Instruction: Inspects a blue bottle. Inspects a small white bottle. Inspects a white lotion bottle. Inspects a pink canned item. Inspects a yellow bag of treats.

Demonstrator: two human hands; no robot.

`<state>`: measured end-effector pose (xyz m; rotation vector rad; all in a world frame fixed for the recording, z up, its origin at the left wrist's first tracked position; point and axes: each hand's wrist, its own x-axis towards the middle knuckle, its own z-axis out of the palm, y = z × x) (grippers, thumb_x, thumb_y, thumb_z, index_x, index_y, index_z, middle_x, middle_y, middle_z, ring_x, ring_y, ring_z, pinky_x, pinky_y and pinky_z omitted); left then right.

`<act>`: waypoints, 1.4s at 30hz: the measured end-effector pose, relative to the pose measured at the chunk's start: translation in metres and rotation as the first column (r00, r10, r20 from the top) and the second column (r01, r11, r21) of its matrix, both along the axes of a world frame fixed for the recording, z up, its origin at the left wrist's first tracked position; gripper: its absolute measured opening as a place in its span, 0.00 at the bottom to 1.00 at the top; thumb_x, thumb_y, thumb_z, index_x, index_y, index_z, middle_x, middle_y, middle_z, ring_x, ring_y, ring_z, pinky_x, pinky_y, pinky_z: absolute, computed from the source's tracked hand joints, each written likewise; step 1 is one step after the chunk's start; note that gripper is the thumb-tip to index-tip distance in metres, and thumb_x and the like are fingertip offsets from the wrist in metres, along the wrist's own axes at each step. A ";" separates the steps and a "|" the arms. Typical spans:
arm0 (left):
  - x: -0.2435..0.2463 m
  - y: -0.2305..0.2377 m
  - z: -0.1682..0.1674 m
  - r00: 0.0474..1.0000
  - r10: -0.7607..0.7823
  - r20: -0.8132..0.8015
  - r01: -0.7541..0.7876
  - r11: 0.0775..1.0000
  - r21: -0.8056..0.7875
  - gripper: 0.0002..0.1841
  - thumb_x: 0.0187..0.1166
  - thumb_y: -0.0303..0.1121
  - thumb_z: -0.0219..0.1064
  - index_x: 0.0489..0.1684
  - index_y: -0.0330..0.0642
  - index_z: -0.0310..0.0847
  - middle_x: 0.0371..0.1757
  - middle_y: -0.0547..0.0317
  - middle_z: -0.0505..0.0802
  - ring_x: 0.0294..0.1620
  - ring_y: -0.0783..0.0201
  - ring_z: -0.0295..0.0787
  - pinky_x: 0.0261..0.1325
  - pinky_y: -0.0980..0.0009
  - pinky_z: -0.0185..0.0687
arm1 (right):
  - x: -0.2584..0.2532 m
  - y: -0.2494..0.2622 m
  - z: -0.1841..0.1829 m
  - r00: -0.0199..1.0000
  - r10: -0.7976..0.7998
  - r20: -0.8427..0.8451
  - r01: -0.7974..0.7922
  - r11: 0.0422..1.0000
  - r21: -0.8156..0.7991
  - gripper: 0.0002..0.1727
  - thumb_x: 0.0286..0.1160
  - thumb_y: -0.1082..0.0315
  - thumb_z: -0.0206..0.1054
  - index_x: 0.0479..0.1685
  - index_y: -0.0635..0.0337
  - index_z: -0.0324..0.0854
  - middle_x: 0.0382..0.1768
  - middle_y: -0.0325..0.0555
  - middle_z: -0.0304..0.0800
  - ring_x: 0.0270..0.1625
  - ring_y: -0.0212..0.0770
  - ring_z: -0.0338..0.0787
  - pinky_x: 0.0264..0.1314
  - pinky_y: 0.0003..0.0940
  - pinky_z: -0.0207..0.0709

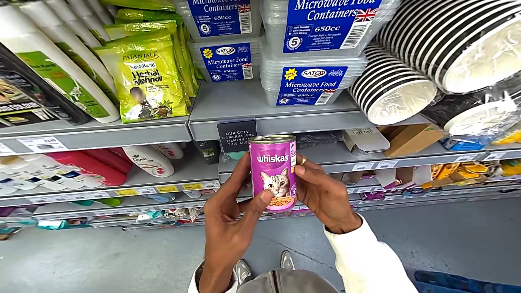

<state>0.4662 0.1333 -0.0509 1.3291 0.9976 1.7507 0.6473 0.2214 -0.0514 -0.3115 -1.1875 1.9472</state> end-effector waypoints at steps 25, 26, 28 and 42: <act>0.001 0.009 -0.004 1.000 -0.010 -0.006 0.009 1.000 -0.016 0.34 0.77 0.35 0.74 0.86 0.46 0.71 0.79 0.47 0.81 0.71 0.46 0.86 0.61 0.57 0.94 | 0.001 0.006 -0.005 0.997 0.009 -0.076 -0.013 0.998 -0.061 0.23 0.84 0.53 0.64 0.73 0.50 0.81 0.54 0.49 0.92 0.48 0.36 0.95 0.46 0.30 0.91; 0.001 0.009 -0.004 1.000 -0.009 -0.003 0.009 1.000 -0.019 0.34 0.77 0.35 0.74 0.86 0.46 0.71 0.79 0.47 0.81 0.71 0.46 0.86 0.61 0.57 0.94 | 0.001 0.006 -0.005 0.997 0.011 -0.075 -0.016 0.998 -0.063 0.23 0.84 0.53 0.64 0.73 0.50 0.81 0.54 0.50 0.92 0.48 0.36 0.95 0.46 0.29 0.91; 0.001 0.010 -0.005 1.000 -0.008 0.002 0.008 1.000 -0.024 0.33 0.77 0.35 0.74 0.86 0.46 0.71 0.79 0.47 0.82 0.71 0.46 0.86 0.62 0.57 0.94 | 0.002 0.007 -0.006 0.998 0.014 -0.069 -0.018 0.998 -0.063 0.23 0.84 0.53 0.63 0.74 0.50 0.80 0.54 0.50 0.92 0.48 0.37 0.95 0.46 0.30 0.91; 0.000 0.009 -0.010 0.999 -0.042 0.035 0.042 0.999 -0.027 0.30 0.82 0.37 0.70 0.86 0.46 0.72 0.78 0.46 0.83 0.67 0.49 0.89 0.60 0.62 0.93 | 0.005 0.006 -0.008 1.000 0.006 -0.018 -0.008 0.997 -0.081 0.25 0.84 0.52 0.63 0.76 0.50 0.79 0.54 0.51 0.92 0.47 0.37 0.95 0.44 0.29 0.91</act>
